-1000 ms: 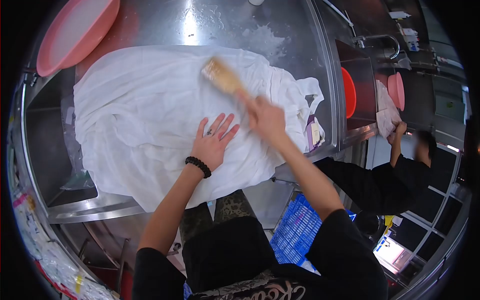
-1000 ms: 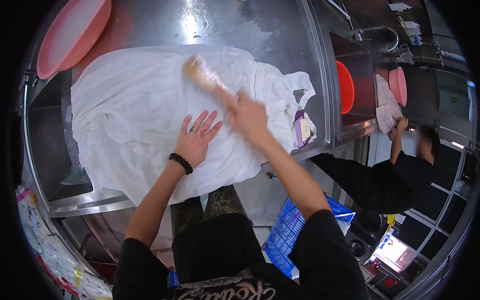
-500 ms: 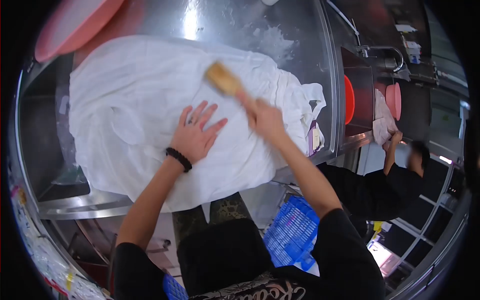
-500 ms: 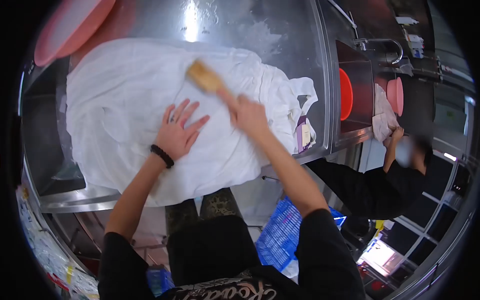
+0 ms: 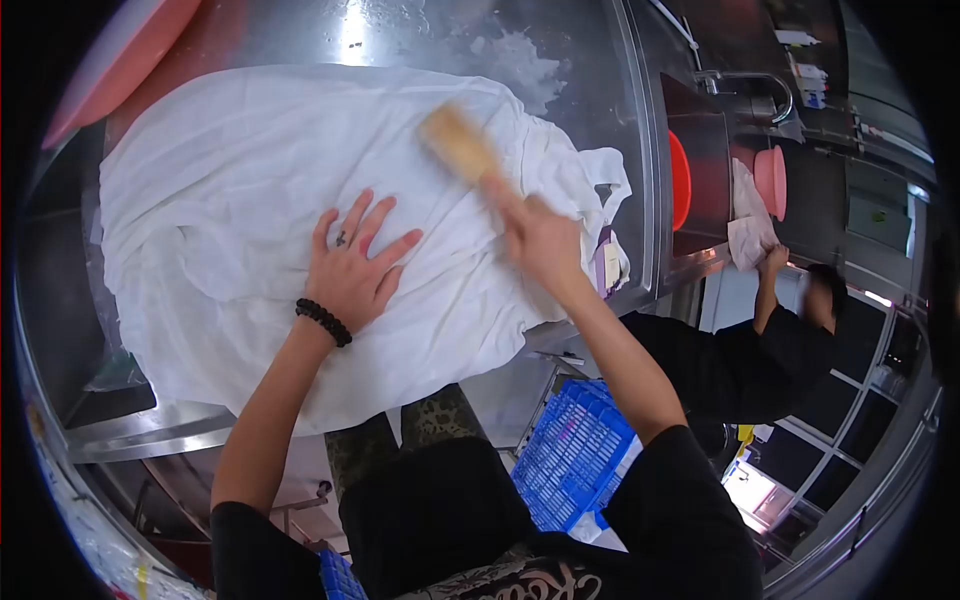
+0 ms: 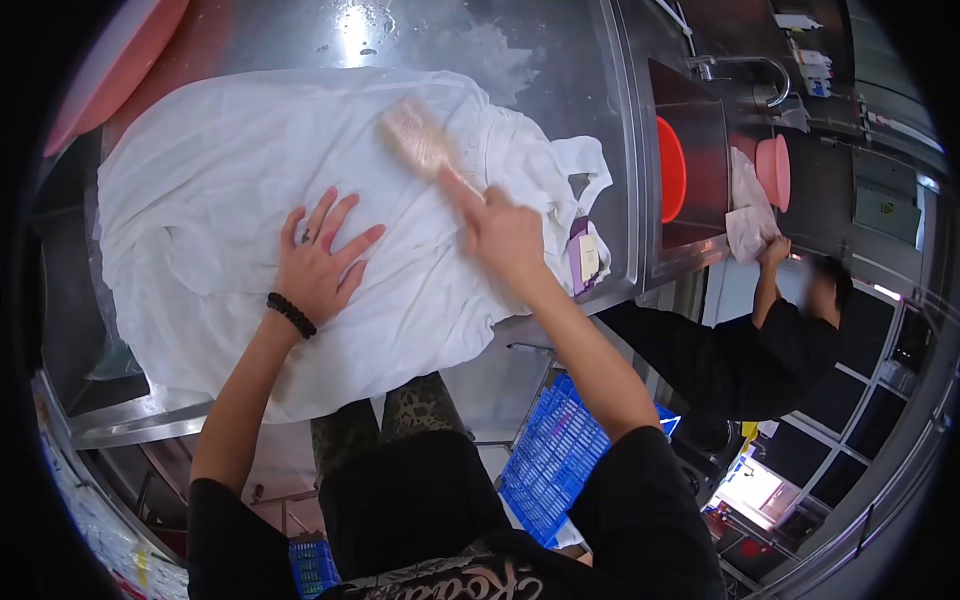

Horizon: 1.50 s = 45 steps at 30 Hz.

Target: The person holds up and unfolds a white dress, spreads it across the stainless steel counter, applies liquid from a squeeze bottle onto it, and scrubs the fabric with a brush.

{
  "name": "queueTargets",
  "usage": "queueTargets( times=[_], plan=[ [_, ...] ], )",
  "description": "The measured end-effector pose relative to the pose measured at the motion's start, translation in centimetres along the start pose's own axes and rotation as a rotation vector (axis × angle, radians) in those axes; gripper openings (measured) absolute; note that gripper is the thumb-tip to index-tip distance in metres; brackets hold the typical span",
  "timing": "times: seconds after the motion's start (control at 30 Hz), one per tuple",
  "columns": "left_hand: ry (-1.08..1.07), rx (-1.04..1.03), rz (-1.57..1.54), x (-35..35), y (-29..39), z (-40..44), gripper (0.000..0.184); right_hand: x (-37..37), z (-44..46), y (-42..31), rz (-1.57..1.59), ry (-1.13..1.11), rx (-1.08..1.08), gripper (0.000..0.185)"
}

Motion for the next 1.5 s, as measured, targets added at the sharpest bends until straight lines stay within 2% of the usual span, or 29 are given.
queueTargets(
  times=[0.03, 0.1, 0.13, 0.2, 0.3, 0.37, 0.47, 0.53, 0.6, 0.73, 0.87, 1.03, 1.2, 1.37, 1.5],
  plan=[
    [0.005, 0.005, 0.016, 0.2, -0.2, -0.2, 0.044, -0.7, -0.7, -1.1, 0.038, -0.028, 0.082, 0.057],
    [-0.020, 0.024, 0.019, 0.1, 0.0, -0.3, 0.045, -0.6, 5.1, 3.4, -0.194, 0.034, -0.088, 0.051],
    [-0.043, 0.032, 0.019, 0.2, 0.1, -0.1, 0.045, 0.1, 7.0, 4.0, -0.187, 0.038, -0.095, 0.051],
    [-0.080, 0.054, 0.027, -0.1, -0.1, 0.4, 0.047, 2.1, 10.0, 6.6, 0.187, 0.128, -0.308, 0.049],
    [-0.050, 0.104, -0.016, -0.7, 0.7, 1.0, 0.049, 3.5, 4.9, 3.4, 0.265, 0.224, -0.137, 0.054],
    [-0.013, 0.179, -0.073, -1.1, 0.6, 1.1, 0.051, 2.4, 0.8, 1.0, 0.443, 0.060, -0.043, 0.060],
    [-0.055, 0.083, -0.065, -2.3, 1.8, 1.5, 0.053, -0.1, -2.9, 0.3, 0.376, -0.032, 0.013, 0.068],
    [-0.080, -0.021, -0.051, -3.0, 2.9, 2.0, 0.055, -1.3, -2.4, 0.8, 0.101, -0.010, 0.124, 0.068],
    [-0.092, -0.010, -0.068, -3.4, 3.2, 1.7, 0.055, 0.7, 2.9, 3.4, 0.095, 0.015, -0.037, 0.067],
    [-0.115, -0.012, -0.058, -2.9, 2.6, 1.7, 0.057, 1.8, 4.3, 3.8, 0.085, 0.031, -0.117, 0.067],
    [-0.116, -0.013, -0.064, -3.3, 2.7, 1.6, 0.058, -0.3, 1.1, 2.3, -0.070, 0.018, 0.162, 0.070],
    [-0.089, -0.015, -0.063, -3.2, 2.7, 1.6, 0.059, 2.9, 3.2, 4.1, 0.197, 0.086, 0.027, 0.071],
    [-0.106, -0.010, -0.065, -3.0, 2.6, 1.7, 0.059, 0.9, 5.0, 4.3, -0.036, 0.134, 0.116, 0.071],
    [-0.102, -0.014, -0.057, -3.1, 2.6, 1.6, 0.058, 1.5, 2.4, 1.3, 0.172, 0.089, 0.176, 0.067],
    [-0.092, -0.007, -0.060, -3.4, 2.4, 1.6, 0.058, 1.7, 7.6, 1.3, 0.076, 0.043, 0.097, 0.064]
  ],
)
Point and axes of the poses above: each hand's wrist, its own z-axis towards the middle knuckle, its own x-axis out of the back of the hand, y = z × x, the point moved 10 cm from there along z, towards the middle knuckle, and after that the axes turned 7 degrees about -x, right-handed, at the moved point
